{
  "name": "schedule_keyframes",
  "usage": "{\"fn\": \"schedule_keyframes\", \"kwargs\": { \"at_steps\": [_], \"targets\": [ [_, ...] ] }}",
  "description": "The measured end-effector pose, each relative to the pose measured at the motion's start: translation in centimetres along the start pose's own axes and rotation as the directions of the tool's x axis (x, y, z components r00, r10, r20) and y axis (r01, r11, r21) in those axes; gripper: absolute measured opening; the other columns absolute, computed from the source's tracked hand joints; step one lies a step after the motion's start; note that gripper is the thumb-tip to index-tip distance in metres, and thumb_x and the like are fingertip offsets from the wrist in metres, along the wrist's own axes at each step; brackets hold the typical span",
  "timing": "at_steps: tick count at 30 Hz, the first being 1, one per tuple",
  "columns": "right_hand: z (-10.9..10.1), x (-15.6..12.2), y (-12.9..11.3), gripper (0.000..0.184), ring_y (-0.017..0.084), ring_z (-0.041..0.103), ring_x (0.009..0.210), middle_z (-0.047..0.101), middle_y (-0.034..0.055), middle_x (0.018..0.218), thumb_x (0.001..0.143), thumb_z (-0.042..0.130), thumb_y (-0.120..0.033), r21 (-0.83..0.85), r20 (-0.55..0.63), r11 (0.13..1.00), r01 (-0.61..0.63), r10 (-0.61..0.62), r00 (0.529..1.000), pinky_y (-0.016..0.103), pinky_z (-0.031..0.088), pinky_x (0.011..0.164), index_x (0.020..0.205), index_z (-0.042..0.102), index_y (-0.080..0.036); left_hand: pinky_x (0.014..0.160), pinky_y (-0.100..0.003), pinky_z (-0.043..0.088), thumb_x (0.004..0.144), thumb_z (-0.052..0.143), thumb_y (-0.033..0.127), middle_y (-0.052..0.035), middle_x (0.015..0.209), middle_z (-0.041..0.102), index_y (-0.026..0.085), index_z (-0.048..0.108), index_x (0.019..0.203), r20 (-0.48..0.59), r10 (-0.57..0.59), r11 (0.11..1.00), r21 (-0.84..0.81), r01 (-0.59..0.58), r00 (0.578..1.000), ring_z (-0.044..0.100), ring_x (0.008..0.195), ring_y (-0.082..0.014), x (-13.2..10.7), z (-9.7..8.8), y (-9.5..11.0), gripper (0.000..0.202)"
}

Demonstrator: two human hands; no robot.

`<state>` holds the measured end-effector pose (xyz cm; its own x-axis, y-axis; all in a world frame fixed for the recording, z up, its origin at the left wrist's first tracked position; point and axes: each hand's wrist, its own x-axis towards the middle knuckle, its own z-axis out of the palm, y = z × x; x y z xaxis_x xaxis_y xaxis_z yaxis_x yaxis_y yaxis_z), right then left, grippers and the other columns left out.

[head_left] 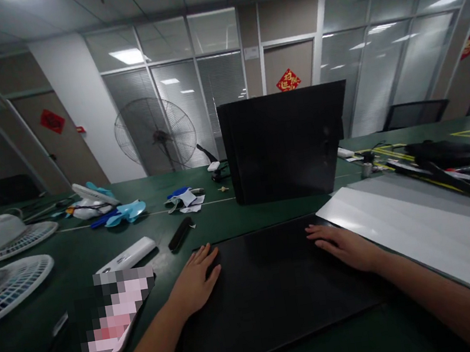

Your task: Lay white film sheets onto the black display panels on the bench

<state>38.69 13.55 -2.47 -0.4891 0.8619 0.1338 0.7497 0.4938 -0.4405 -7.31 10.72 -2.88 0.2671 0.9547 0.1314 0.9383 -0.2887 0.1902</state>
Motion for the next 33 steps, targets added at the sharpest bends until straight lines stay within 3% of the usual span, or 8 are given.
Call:
{"fn": "schedule_keyframes", "kwargs": {
  "at_steps": [4, 8, 11, 14, 17, 20, 25, 33],
  "targets": [
    [-0.5, -1.3, 3.5, 0.069, 0.033, 0.048, 0.145, 0.048, 0.0107, 0.160, 0.100, 0.045, -0.067, -0.056, -0.073, 0.983, -0.175, 0.171, 0.983, 0.054, 0.036, 0.123, 0.151, 0.056, -0.023, 0.129, -0.051, 0.023, 0.105, 0.033, 0.052, -0.0101, 0.169, 0.036, 0.023, 0.047, 0.158, 0.016, 0.000, 0.999, 0.047, -0.001, 1.000, 0.030, 0.158, -0.0269, 0.6, 0.4, 0.0, 0.062],
    [-2.2, -2.1, 8.9, 0.061, 0.033, 0.059, 0.134, 0.056, 0.0122, 0.153, 0.101, 0.042, -0.060, -0.165, -0.212, 0.941, -0.296, 0.259, 0.942, 0.053, 0.045, 0.116, 0.146, 0.059, -0.023, 0.125, -0.059, 0.028, 0.100, 0.037, 0.060, -0.0169, 0.164, 0.044, 0.018, 0.055, 0.153, -0.091, -0.208, 0.952, 0.211, 0.223, 0.974, 0.034, 0.155, -0.0390, 0.7, 1.3, 0.1, 0.070],
    [-2.8, -2.4, 12.9, 0.071, 0.037, 0.044, 0.147, 0.045, 0.0157, 0.161, 0.096, 0.050, -0.062, -0.243, -0.274, 0.903, -0.354, 0.287, 0.918, 0.057, 0.037, 0.121, 0.152, 0.054, -0.019, 0.120, -0.058, 0.036, 0.100, 0.036, 0.062, -0.0186, 0.160, 0.049, 0.017, 0.054, 0.153, -0.073, -0.276, 0.936, 0.206, 0.285, 0.958, 0.046, 0.148, -0.0391, 1.0, 2.1, -0.6, 0.072],
    [-2.6, -2.6, 14.9, 0.079, 0.038, 0.028, 0.155, 0.036, 0.0174, 0.166, 0.095, 0.047, -0.068, -0.255, -0.187, 0.901, -0.352, 0.311, 0.932, 0.063, 0.025, 0.124, 0.154, 0.051, -0.016, 0.121, -0.055, 0.036, 0.101, 0.032, 0.059, -0.0176, 0.161, 0.048, 0.016, 0.052, 0.155, -0.056, -0.278, 0.937, 0.206, 0.283, 0.959, 0.046, 0.148, -0.0367, 1.7, 2.7, -1.8, 0.072],
    [-2.3, -2.3, 15.2, 0.071, 0.034, 0.034, 0.154, 0.041, 0.0126, 0.164, 0.100, 0.038, -0.066, -0.239, -0.139, 0.917, -0.320, 0.294, 0.946, 0.060, 0.024, 0.126, 0.152, 0.055, -0.021, 0.124, -0.057, 0.030, 0.103, 0.029, 0.054, -0.0155, 0.162, 0.048, 0.017, 0.051, 0.155, -0.059, -0.273, 0.934, 0.222, 0.279, 0.960, 0.041, 0.152, -0.0344, 2.4, 2.7, -2.5, 0.067],
    [-2.2, -2.1, 15.0, 0.066, 0.032, 0.046, 0.147, 0.048, 0.0083, 0.160, 0.100, 0.041, -0.066, -0.214, -0.183, 0.913, -0.346, 0.311, 0.933, 0.053, 0.035, 0.122, 0.148, 0.060, -0.026, 0.124, -0.056, 0.032, 0.103, 0.031, 0.050, -0.0155, 0.160, 0.051, 0.016, 0.053, 0.153, -0.054, -0.279, 0.930, 0.235, 0.284, 0.959, 0.042, 0.151, -0.0349, 2.6, 2.1, -2.2, 0.064],
    [-1.9, -1.9, 15.0, 0.055, 0.033, 0.055, 0.139, 0.056, 0.0041, 0.154, 0.101, 0.042, -0.061, -0.155, -0.257, 0.910, -0.386, 0.340, 0.905, 0.051, 0.043, 0.116, 0.141, 0.067, -0.032, 0.107, -0.050, 0.051, 0.101, 0.036, 0.053, -0.0146, 0.148, 0.064, 0.020, 0.062, 0.146, -0.033, -0.405, 0.896, 0.184, 0.404, 0.914, 0.067, 0.126, -0.0368, 2.1, 0.3, -0.5, 0.061],
    [-2.6, -2.5, 12.9, 0.063, 0.038, 0.069, 0.111, 0.071, 0.0156, 0.130, 0.097, 0.048, -0.060, -0.090, -0.400, 0.792, -0.604, 0.527, 0.750, 0.051, 0.054, 0.092, 0.147, 0.063, -0.023, 0.101, -0.046, 0.054, 0.092, 0.048, 0.059, -0.0110, 0.145, 0.067, 0.024, 0.065, 0.143, -0.052, -0.504, 0.864, -0.055, 0.501, 0.862, 0.069, 0.122, -0.0357, 1.2, -0.1, -0.2, 0.063]
  ]
}}
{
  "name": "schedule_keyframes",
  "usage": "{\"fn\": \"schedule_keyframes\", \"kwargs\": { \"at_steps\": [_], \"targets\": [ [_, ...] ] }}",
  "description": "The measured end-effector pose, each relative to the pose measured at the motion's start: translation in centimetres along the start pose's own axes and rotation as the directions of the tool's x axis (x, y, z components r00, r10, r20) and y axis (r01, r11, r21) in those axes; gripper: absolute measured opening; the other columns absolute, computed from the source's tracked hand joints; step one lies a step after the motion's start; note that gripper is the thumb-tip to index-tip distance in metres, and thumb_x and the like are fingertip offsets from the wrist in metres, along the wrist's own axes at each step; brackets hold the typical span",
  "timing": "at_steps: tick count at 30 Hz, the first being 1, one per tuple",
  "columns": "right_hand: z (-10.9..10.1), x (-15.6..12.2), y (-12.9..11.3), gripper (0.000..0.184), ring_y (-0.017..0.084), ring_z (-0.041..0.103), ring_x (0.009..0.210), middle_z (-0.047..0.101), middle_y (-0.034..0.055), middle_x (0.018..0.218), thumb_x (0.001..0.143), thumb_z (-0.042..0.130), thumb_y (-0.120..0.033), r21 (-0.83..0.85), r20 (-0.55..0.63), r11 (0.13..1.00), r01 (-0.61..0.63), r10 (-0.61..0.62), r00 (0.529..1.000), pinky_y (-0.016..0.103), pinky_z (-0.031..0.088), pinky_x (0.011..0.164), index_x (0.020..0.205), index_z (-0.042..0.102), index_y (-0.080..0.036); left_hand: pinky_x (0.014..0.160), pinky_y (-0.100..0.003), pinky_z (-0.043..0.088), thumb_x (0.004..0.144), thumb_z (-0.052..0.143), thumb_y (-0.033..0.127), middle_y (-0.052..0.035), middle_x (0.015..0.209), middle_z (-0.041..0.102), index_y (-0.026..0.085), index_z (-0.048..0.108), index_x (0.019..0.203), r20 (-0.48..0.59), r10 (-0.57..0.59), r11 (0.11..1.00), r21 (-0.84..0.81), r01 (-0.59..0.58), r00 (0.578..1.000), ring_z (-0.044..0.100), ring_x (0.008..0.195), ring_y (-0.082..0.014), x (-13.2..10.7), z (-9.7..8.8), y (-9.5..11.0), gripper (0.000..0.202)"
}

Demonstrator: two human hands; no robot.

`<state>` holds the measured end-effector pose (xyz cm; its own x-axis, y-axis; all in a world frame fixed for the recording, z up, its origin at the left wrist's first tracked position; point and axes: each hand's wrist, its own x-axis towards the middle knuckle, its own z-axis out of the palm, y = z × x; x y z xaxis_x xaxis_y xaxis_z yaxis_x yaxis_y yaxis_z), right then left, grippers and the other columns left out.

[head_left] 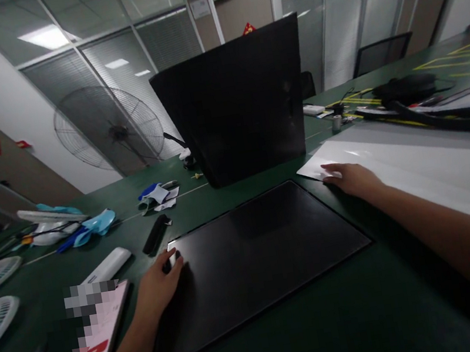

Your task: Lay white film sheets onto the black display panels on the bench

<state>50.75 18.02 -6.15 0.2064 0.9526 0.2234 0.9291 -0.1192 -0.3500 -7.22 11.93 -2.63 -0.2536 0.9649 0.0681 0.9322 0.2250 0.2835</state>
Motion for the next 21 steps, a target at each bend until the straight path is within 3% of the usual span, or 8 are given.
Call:
{"fn": "schedule_keyframes", "kwargs": {
  "at_steps": [9, 13, 17, 21],
  "targets": [
    [-2.0, -1.6, -1.8, 0.053, 0.036, 0.069, 0.109, 0.074, 0.0185, 0.120, 0.100, 0.046, -0.045, -0.131, -0.034, 0.990, 0.046, -0.051, 0.998, 0.048, 0.049, 0.095, 0.140, 0.068, -0.020, 0.107, -0.048, 0.049, 0.092, 0.053, 0.052, -0.0138, 0.142, 0.068, 0.023, 0.066, 0.141, -0.038, 0.079, 0.981, -0.173, -0.085, 0.996, 0.066, 0.128, -0.0339, -0.1, 0.0, -0.9, 0.058],
    [-3.6, -2.9, -3.3, 0.051, 0.035, 0.068, 0.107, 0.076, 0.0198, 0.110, 0.105, 0.038, -0.038, -0.196, -0.091, 0.972, 0.132, -0.152, 0.984, 0.050, 0.044, 0.100, 0.141, 0.068, -0.018, 0.113, -0.048, 0.045, 0.094, 0.052, 0.051, -0.0145, 0.148, 0.063, 0.022, 0.069, 0.137, -0.036, 0.114, 0.977, -0.177, -0.119, 0.993, 0.061, 0.135, -0.0343, -0.1, 0.0, -1.1, 0.055],
    [-4.2, -5.6, -7.5, 0.050, 0.033, 0.067, 0.108, 0.075, 0.0161, 0.116, 0.105, 0.036, -0.033, -0.153, -0.152, 0.942, 0.298, -0.321, 0.935, 0.053, 0.044, 0.104, 0.139, 0.068, -0.018, 0.115, -0.047, 0.043, 0.094, 0.052, 0.051, -0.0134, 0.154, 0.058, 0.021, 0.070, 0.135, -0.039, 0.119, 0.973, -0.195, -0.125, 0.992, 0.058, 0.139, -0.0342, -0.2, 0.1, -1.2, 0.054],
    [-3.6, -10.6, -14.1, 0.042, 0.031, 0.066, 0.114, 0.073, 0.0098, 0.127, 0.100, 0.046, -0.028, 0.062, 0.026, 0.858, 0.509, -0.511, 0.859, 0.053, 0.047, 0.105, 0.133, 0.073, -0.023, 0.117, -0.047, 0.041, 0.096, 0.048, 0.053, -0.0136, 0.154, 0.058, 0.021, 0.071, 0.134, -0.033, 0.108, 0.967, -0.229, -0.112, 0.994, 0.058, 0.139, -0.0337, -0.1, 0.2, -1.2, 0.055]
  ]
}}
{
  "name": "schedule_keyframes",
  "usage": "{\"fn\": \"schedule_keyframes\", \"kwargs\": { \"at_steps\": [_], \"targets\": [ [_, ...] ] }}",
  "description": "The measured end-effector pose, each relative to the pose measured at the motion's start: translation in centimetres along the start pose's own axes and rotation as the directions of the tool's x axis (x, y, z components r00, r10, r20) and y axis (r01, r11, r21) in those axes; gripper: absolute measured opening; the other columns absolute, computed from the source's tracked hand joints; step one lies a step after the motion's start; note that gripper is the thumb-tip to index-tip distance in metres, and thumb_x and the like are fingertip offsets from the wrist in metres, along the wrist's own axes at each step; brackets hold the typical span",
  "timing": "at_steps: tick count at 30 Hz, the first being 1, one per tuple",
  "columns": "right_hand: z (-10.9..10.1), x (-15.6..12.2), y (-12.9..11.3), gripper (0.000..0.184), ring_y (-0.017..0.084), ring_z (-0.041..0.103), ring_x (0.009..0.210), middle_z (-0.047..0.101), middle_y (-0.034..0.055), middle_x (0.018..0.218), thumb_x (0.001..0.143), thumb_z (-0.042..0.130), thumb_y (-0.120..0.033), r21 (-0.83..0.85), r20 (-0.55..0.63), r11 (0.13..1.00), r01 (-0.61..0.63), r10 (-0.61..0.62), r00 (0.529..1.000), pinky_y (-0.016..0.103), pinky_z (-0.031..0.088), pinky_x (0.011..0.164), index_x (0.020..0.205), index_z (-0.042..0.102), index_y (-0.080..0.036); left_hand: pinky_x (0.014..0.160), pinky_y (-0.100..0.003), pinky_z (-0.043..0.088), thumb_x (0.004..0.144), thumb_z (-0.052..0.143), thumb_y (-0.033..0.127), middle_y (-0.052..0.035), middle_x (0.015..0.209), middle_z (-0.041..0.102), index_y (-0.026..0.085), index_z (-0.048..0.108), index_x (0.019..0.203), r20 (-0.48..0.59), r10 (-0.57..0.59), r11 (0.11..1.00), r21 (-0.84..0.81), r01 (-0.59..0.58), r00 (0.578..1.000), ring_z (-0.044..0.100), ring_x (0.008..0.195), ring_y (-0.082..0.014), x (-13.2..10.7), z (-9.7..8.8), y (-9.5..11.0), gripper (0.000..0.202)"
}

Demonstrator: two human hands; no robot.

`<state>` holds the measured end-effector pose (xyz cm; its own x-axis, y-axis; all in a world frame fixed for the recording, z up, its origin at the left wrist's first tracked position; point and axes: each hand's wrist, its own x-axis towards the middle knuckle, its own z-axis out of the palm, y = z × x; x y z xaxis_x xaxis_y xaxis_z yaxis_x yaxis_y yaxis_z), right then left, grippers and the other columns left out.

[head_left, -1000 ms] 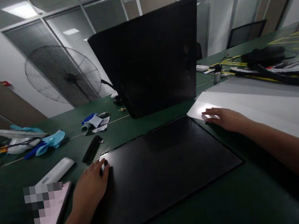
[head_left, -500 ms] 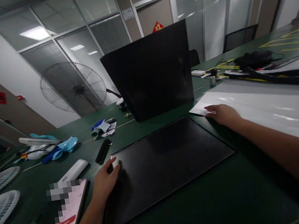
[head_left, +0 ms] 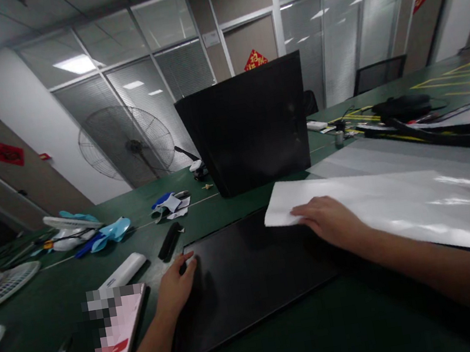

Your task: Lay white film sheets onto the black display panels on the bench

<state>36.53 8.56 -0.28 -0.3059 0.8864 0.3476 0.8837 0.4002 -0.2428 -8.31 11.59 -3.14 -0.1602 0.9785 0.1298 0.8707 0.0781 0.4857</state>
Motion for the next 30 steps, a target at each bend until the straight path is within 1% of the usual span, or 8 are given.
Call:
{"fn": "schedule_keyframes", "kwargs": {
  "at_steps": [2, 6, 10, 14, 18, 21, 24, 30],
  "targets": [
    [0.1, -0.9, -3.7, 0.043, 0.030, 0.065, 0.118, 0.071, 0.0078, 0.132, 0.100, 0.053, -0.033, 0.186, 0.179, 0.975, 0.118, -0.152, 0.972, 0.052, 0.048, 0.106, 0.140, 0.068, -0.027, 0.118, -0.046, 0.040, 0.097, 0.045, 0.053, -0.0137, 0.153, 0.059, 0.020, 0.070, 0.135, -0.001, 0.001, 1.000, -0.020, -0.001, 1.000, 0.057, 0.140, -0.0324, 0.0, 0.0, 0.0, 0.056],
    [-0.8, -2.3, -6.5, 0.055, 0.028, 0.051, 0.142, 0.052, -0.0018, 0.158, 0.100, 0.058, -0.051, 0.525, 0.374, 0.807, 0.270, -0.504, 0.779, 0.050, 0.041, 0.118, 0.153, 0.053, -0.041, 0.119, -0.045, 0.039, 0.096, 0.045, 0.055, -0.0108, 0.154, 0.059, 0.022, 0.069, 0.135, 0.007, -0.010, 1.000, -0.027, 0.011, 1.000, 0.055, 0.142, -0.0312, -0.1, -0.2, 0.2, 0.057],
    [-0.6, -1.6, -3.8, 0.057, 0.037, 0.054, 0.137, 0.060, 0.0097, 0.149, 0.101, 0.046, -0.059, 0.216, 0.227, 0.975, 0.053, -0.103, 0.968, 0.062, 0.038, 0.117, 0.147, 0.062, -0.029, 0.117, -0.047, 0.040, 0.092, 0.052, 0.056, -0.0107, 0.158, 0.054, 0.023, 0.068, 0.137, 0.015, -0.034, 0.999, 0.005, 0.034, 0.999, 0.056, 0.141, -0.0335, -0.1, -0.2, 0.6, 0.058],
    [0.1, -0.9, -1.4, 0.058, 0.044, 0.070, 0.102, 0.075, 0.0220, 0.106, 0.096, 0.049, -0.064, -0.113, 0.214, 0.977, -0.181, 0.202, 0.956, 0.069, 0.051, 0.092, 0.112, 0.080, -0.018, 0.116, -0.048, 0.041, 0.091, 0.054, 0.056, -0.0105, 0.158, 0.054, 0.024, 0.069, 0.136, 0.010, -0.044, 0.999, 0.018, 0.044, 0.999, 0.057, 0.140, -0.0349, 0.0, 0.1, 0.7, 0.057],
    [0.1, -1.8, -3.2, 0.058, 0.037, 0.072, 0.088, 0.076, 0.0176, 0.095, 0.097, 0.045, -0.068, -0.128, 0.327, 0.991, -0.046, 0.086, 0.941, 0.061, 0.056, 0.081, 0.103, 0.081, -0.023, 0.116, -0.047, 0.041, 0.090, 0.053, 0.062, -0.0113, 0.157, 0.055, 0.023, 0.069, 0.136, 0.006, -0.047, 0.999, 0.017, 0.047, 0.999, 0.057, 0.140, -0.0354, 0.1, 0.2, 0.7, 0.062],
    [0.0, -2.8, -5.6, 0.065, 0.039, 0.069, 0.113, 0.073, 0.0173, 0.127, 0.098, 0.044, -0.070, 0.069, 0.368, 0.991, 0.119, -0.136, 0.920, 0.062, 0.053, 0.099, 0.131, 0.073, -0.023, 0.118, -0.045, 0.040, 0.091, 0.050, 0.063, -0.0122, 0.154, 0.058, 0.020, 0.069, 0.135, -0.006, -0.027, 1.000, 0.001, 0.027, 1.000, 0.057, 0.140, -0.0341, 0.2, 0.4, 0.6, 0.064],
    [0.4, -3.3, -6.4, 0.082, 0.036, 0.047, 0.145, 0.044, 0.0124, 0.161, 0.094, 0.048, -0.076, 0.315, 0.387, 0.935, 0.163, -0.284, 0.877, 0.054, 0.039, 0.120, 0.158, 0.049, -0.025, 0.119, -0.043, 0.038, 0.092, 0.046, 0.064, -0.0141, 0.151, 0.061, 0.017, 0.069, 0.134, -0.005, 0.011, 0.999, -0.033, -0.012, 1.000, 0.056, 0.141, -0.0323, 0.3, 0.5, 0.2, 0.068],
    [1.7, -1.7, -3.6, 0.089, 0.040, 0.022, 0.157, 0.022, 0.0108, 0.171, 0.096, 0.041, -0.079, 0.365, 0.404, 0.909, -0.202, 0.041, 0.914, 0.060, 0.022, 0.127, 0.162, 0.042, -0.020, 0.121, -0.041, 0.036, 0.096, 0.040, 0.064, -0.0104, 0.148, 0.064, 0.019, 0.067, 0.137, -0.009, 0.024, 0.996, -0.086, -0.025, 1.000, 0.055, 0.142, -0.0288, 0.4, 0.4, -0.4, 0.066]
  ]
}}
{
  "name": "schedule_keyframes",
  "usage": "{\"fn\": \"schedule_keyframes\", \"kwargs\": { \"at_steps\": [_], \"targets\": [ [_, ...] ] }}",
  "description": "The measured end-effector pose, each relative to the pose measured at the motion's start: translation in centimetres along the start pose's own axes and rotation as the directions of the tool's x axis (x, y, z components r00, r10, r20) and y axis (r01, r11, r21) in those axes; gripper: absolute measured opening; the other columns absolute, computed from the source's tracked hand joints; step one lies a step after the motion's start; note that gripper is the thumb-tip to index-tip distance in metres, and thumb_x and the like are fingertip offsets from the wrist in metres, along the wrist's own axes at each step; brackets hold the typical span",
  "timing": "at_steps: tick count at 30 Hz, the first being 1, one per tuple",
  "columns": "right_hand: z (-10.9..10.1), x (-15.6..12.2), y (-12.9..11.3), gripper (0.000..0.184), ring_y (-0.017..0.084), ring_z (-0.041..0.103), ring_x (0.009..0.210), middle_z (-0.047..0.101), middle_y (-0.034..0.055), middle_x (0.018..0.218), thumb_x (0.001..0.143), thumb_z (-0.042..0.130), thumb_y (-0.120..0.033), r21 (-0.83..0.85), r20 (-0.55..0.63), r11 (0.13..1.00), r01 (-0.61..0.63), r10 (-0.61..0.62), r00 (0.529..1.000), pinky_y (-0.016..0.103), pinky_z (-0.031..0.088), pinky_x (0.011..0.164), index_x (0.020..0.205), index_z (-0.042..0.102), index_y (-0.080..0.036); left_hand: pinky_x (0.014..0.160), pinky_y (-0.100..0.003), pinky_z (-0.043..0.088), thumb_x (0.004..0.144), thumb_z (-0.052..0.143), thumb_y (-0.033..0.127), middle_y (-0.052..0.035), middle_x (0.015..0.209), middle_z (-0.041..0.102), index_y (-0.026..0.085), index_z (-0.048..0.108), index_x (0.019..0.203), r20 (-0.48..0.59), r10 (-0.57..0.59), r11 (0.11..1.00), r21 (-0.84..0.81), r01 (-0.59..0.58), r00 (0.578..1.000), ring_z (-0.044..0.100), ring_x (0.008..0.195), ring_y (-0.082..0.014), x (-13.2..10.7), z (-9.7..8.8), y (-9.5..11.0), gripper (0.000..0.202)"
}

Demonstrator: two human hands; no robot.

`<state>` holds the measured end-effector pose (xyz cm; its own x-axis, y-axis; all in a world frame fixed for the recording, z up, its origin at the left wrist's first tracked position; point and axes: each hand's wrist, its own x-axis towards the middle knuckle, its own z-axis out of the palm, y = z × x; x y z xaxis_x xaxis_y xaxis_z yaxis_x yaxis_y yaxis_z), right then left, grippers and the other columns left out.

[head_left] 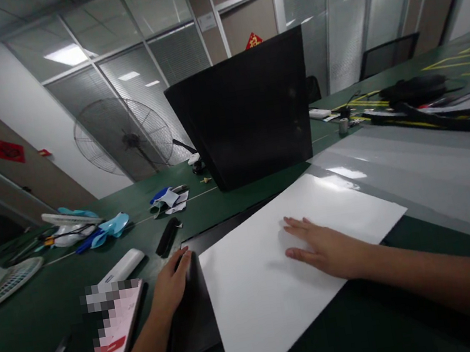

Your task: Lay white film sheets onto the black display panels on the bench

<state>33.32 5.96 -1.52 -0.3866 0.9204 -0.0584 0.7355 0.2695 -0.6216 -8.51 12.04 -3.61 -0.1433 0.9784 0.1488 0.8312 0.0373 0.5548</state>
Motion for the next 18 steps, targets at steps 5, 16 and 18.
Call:
{"fn": "schedule_keyframes", "kwargs": {
  "at_steps": [5, 16, 18],
  "targets": [
    [-1.8, 0.5, 0.7, 0.084, 0.035, 0.043, 0.148, 0.036, 0.0131, 0.167, 0.098, 0.039, -0.076, 0.273, -0.047, 0.962, -0.020, 0.035, 0.998, 0.055, 0.041, 0.118, 0.165, 0.033, -0.025, 0.117, -0.049, 0.041, 0.089, 0.056, 0.068, -0.0147, 0.151, 0.061, 0.020, 0.063, 0.142, 0.033, -0.054, 0.993, 0.107, 0.050, 0.998, 0.057, 0.139, -0.0365, -0.2, -0.2, 0.7, 0.072],
    [-3.9, 1.5, 4.1, 0.070, 0.038, 0.055, 0.136, 0.057, 0.0195, 0.150, 0.099, 0.046, -0.052, -0.342, -0.289, 0.911, -0.230, 0.131, 0.948, 0.057, 0.042, 0.115, 0.156, 0.048, -0.012, 0.117, -0.043, 0.042, 0.091, 0.058, 0.050, -0.0152, 0.149, 0.062, 0.016, 0.058, 0.144, -0.005, 0.002, 0.992, 0.123, -0.002, 1.000, 0.059, 0.137, -0.0309, 0.5, 0.4, -0.5, 0.063],
    [-4.1, 1.6, 4.4, 0.067, 0.035, 0.058, 0.134, 0.059, 0.0166, 0.148, 0.100, 0.044, -0.052, -0.357, -0.255, 0.909, -0.217, 0.129, 0.958, 0.052, 0.043, 0.115, 0.154, 0.052, -0.013, 0.117, -0.040, 0.042, 0.092, 0.054, 0.040, -0.0148, 0.147, 0.064, 0.015, 0.058, 0.144, -0.018, 0.016, 0.996, 0.093, -0.014, 1.000, 0.061, 0.136, -0.0286, 0.9, 0.7, -1.3, 0.057]
  ]
}}
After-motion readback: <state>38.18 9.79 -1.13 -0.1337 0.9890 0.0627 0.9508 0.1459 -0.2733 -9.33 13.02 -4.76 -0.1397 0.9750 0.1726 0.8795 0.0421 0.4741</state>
